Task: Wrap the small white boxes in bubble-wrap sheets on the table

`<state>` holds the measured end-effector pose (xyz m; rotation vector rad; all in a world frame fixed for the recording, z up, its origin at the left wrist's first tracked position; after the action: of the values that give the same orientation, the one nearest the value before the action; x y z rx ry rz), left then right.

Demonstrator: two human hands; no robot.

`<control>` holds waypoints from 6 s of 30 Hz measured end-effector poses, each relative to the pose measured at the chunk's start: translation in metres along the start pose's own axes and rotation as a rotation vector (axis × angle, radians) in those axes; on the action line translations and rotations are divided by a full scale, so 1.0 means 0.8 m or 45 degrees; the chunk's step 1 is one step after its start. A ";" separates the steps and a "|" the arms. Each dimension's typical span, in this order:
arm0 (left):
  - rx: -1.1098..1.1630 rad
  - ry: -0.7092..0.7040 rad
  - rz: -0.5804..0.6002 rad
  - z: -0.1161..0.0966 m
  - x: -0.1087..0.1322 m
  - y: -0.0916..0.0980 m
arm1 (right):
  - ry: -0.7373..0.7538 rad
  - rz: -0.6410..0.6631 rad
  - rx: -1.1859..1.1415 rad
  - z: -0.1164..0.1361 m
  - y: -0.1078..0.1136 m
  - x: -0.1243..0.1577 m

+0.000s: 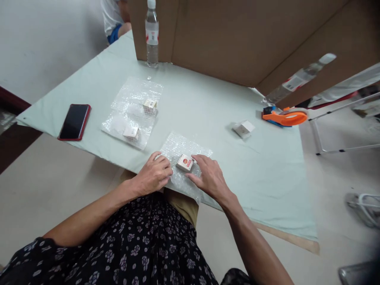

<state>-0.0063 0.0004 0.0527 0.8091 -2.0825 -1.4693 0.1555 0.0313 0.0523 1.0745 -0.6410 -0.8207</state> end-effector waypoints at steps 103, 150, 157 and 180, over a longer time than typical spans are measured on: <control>1.092 0.613 -0.043 0.039 -0.049 -0.010 | 0.101 -0.064 0.235 0.069 -0.011 0.001; 0.438 0.130 0.068 -0.001 -0.067 -0.010 | -0.386 -0.085 -1.046 -0.001 -0.027 0.016; 0.540 0.122 -0.001 0.003 -0.060 -0.016 | -0.273 0.137 -0.603 0.007 -0.009 -0.009; 0.809 0.396 -0.169 0.018 -0.066 -0.021 | -0.696 0.040 -1.213 -0.089 -0.030 -0.025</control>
<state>0.0254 0.0423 0.0299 1.3318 -2.2875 -0.6551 0.1948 0.0779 0.0037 -0.0356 -0.6001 -1.2249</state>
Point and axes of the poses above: each hand's wrist, its own x-axis away from the middle knuckle, its own y-axis out of the back of the hand, z = x × y, the point moved 8 cm from there along -x, towards the middle knuckle, and after that the axes turned 14 degrees about z, right-handed, at the moved point
